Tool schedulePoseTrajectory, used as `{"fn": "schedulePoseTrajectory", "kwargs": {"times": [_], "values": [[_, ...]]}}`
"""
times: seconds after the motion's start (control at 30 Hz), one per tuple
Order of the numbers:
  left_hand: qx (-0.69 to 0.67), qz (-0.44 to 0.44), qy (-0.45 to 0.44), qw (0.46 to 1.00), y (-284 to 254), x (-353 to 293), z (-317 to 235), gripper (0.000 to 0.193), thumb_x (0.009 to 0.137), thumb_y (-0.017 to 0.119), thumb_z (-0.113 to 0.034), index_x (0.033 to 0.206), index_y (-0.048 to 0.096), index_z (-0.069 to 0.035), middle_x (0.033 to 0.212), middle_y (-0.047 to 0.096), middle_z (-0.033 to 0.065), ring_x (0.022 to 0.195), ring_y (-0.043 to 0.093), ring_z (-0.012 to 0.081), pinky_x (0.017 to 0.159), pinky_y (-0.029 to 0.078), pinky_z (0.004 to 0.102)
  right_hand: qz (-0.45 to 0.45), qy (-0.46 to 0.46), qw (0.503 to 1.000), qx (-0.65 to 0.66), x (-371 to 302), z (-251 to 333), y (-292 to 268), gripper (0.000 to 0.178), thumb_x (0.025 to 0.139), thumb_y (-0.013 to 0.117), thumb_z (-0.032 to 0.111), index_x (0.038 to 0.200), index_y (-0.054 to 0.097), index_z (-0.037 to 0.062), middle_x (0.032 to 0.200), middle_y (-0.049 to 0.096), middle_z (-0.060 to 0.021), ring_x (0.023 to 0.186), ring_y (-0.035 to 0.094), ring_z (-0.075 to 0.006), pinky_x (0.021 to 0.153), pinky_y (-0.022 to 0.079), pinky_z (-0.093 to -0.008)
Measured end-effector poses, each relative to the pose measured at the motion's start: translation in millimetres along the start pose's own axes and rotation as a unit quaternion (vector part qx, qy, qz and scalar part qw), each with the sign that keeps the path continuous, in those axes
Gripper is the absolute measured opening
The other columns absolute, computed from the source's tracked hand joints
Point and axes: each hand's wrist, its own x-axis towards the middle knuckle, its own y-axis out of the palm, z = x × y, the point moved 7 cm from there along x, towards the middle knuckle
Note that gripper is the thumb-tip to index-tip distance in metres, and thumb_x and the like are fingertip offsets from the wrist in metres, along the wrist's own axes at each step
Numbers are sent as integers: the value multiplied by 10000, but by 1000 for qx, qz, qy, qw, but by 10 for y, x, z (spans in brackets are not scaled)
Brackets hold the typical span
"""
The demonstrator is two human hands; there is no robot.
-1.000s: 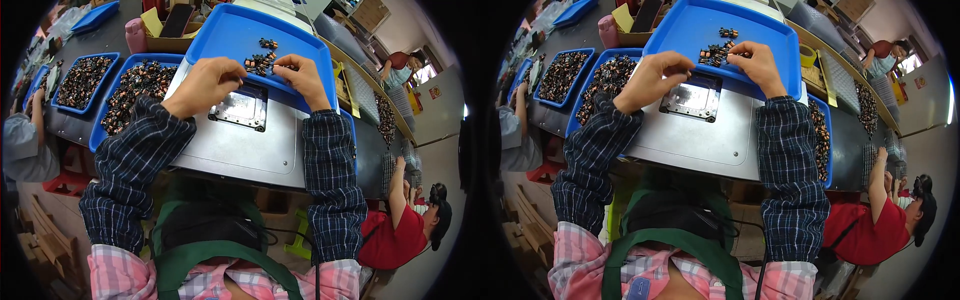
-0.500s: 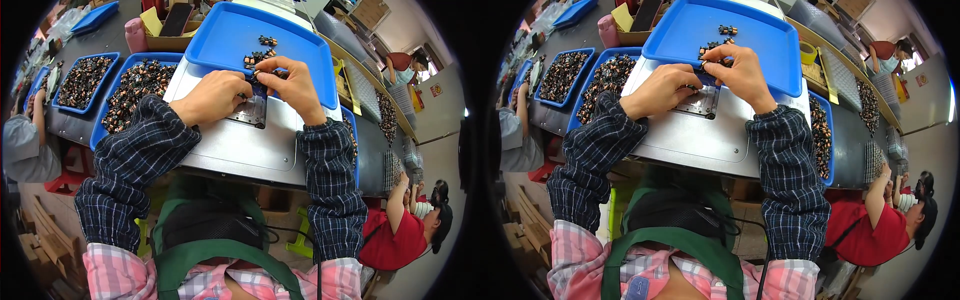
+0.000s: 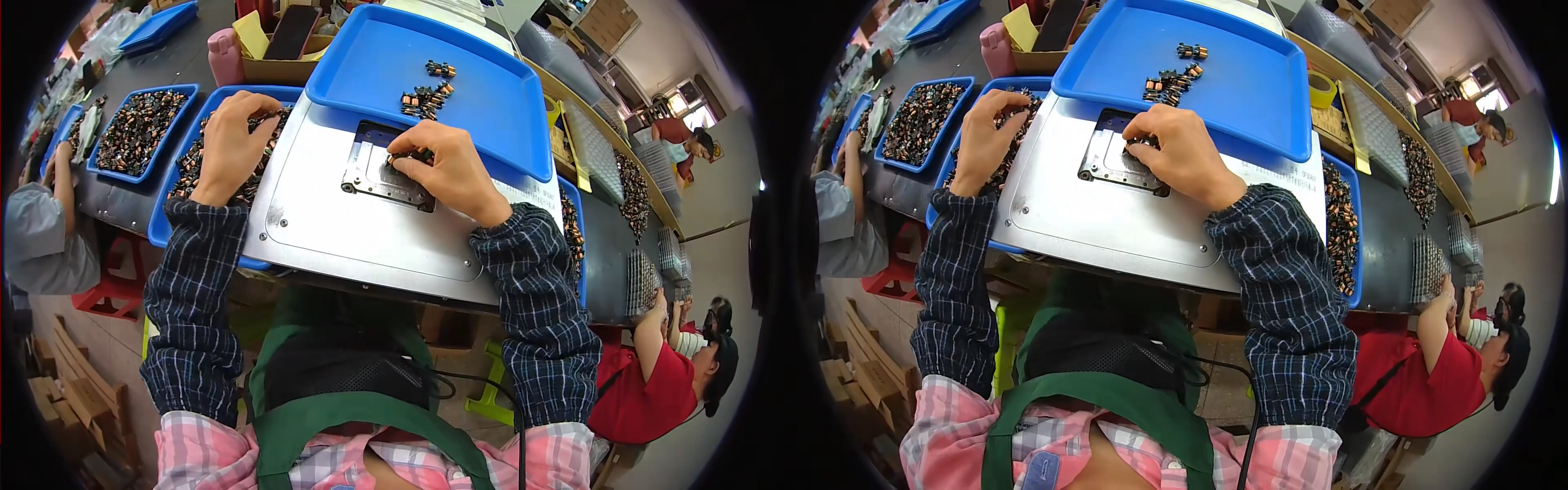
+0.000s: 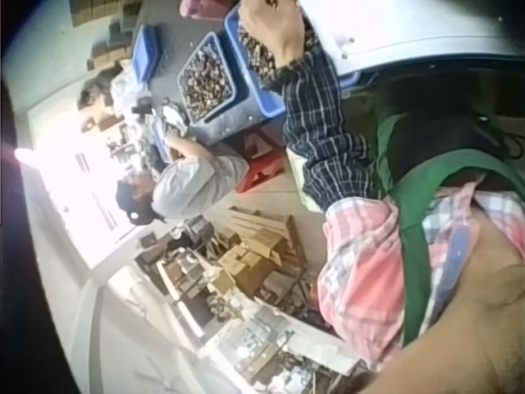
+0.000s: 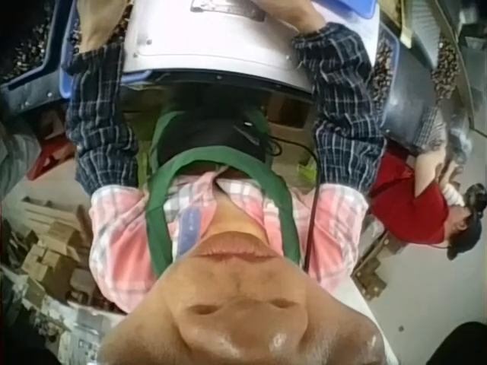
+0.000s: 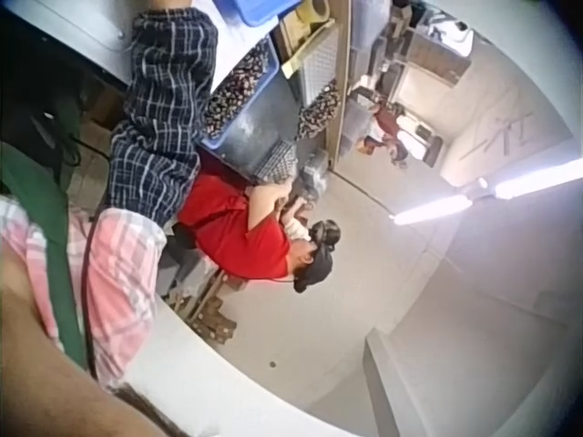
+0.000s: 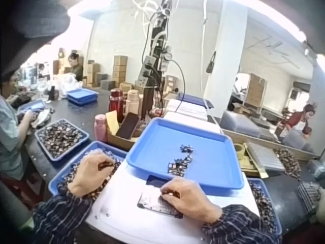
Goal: The person selects small electronic components by hand from a blue tray and places them into an assembly fixture on a workbench.
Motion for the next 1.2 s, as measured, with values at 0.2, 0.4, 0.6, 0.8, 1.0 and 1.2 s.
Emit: {"fn": "schedulePoseTrajectory", "kwargs": {"times": [0.2,0.4,0.6,0.8,1.0,1.2], "values": [[10,11,153,988,214,238,-427,180,730,573,-76,895,618,-20,885,580,112,872,544,249,774,430,330,17,-7,999,-32,7,-4,25,143,716,627,30,857,627,3,789,601,-95,706,578,-171,616,459,-259],[-78,156,196,965,1021,566,-801,227,740,575,-80,964,604,-59,874,579,90,792,560,201,688,441,305,8,12,999,40,9,-96,26,138,701,646,41,829,620,-4,723,600,-60,657,562,-148,612,444,-245],[-8,171,123,977,1268,638,-778,237,732,596,-141,954,591,-55,780,594,128,791,569,236,704,444,339,-117,131,808,563,-3,-466,-480,130,761,605,79,875,586,19,628,549,-32,477,483,-72,370,301,-168],[-29,147,121,981,1172,669,-688,187,711,621,-88,886,592,-27,804,588,121,767,573,226,700,456,328,-235,208,848,427,12,-872,-731,119,786,609,96,863,571,14,758,580,-58,599,587,-128,357,346,-181],[-62,166,56,983,1082,649,-620,141,712,621,-61,847,601,-29,803,589,102,755,564,200,700,458,301,-173,236,947,133,342,-1089,-673,217,752,656,183,888,640,14,676,579,-49,468,516,-91,360,351,-199],[-24,50,137,989,880,570,-768,229,734,609,-40,961,580,-42,774,560,72,722,554,164,664,460,261,-101,231,964,-82,511,-1043,-582,284,672,701,301,744,670,28,695,625,-98,513,586,-147,448,457,-253]]}}
